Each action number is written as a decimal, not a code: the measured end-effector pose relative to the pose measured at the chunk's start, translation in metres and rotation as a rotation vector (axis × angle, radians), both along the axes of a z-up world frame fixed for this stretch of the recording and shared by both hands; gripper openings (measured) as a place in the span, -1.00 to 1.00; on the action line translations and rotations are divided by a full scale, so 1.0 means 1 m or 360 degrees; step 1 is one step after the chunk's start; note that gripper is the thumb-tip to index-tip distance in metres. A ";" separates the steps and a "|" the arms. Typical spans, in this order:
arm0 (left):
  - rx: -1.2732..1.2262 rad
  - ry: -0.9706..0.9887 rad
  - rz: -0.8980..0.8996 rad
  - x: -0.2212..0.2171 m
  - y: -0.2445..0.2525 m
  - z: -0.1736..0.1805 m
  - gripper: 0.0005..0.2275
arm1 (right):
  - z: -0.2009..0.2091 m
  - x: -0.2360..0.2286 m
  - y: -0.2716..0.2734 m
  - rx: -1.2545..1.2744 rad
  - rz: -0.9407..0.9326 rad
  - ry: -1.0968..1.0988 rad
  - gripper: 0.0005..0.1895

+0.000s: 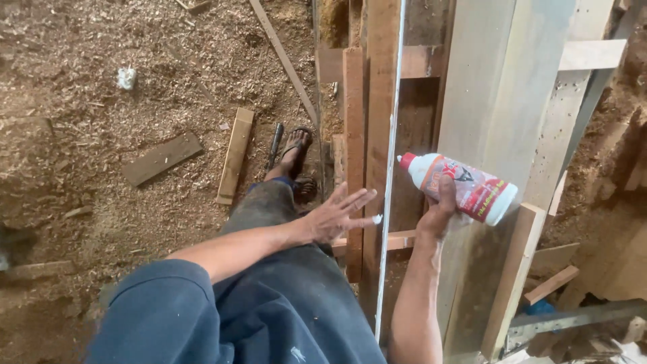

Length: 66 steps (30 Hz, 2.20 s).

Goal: Applying wood glue to the edge of a long wooden plank for assembly in a workshop.

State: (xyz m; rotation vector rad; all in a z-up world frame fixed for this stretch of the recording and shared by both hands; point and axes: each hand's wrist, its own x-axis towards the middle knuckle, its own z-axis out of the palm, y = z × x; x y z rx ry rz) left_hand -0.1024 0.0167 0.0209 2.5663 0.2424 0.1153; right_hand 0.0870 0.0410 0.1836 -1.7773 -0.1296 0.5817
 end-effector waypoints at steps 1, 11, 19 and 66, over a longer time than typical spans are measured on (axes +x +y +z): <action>-0.0189 -0.0026 0.0204 -0.005 0.008 0.009 -0.04 | 0.010 -0.007 0.014 -0.0068 0.0036 -0.0025 -0.21; -0.0422 -0.0208 0.1104 0.024 0.131 -0.009 -0.04 | -0.033 0.024 0.087 0.0041 0.0380 -0.0526 -0.36; -0.0401 0.0014 0.1067 0.061 0.210 0.020 -0.12 | -0.023 0.041 0.132 -0.0216 0.0559 -0.0311 -0.41; -0.0284 -0.0017 0.1174 0.102 0.450 0.007 -0.18 | -0.051 0.100 0.417 0.0097 0.0866 -0.0799 -0.42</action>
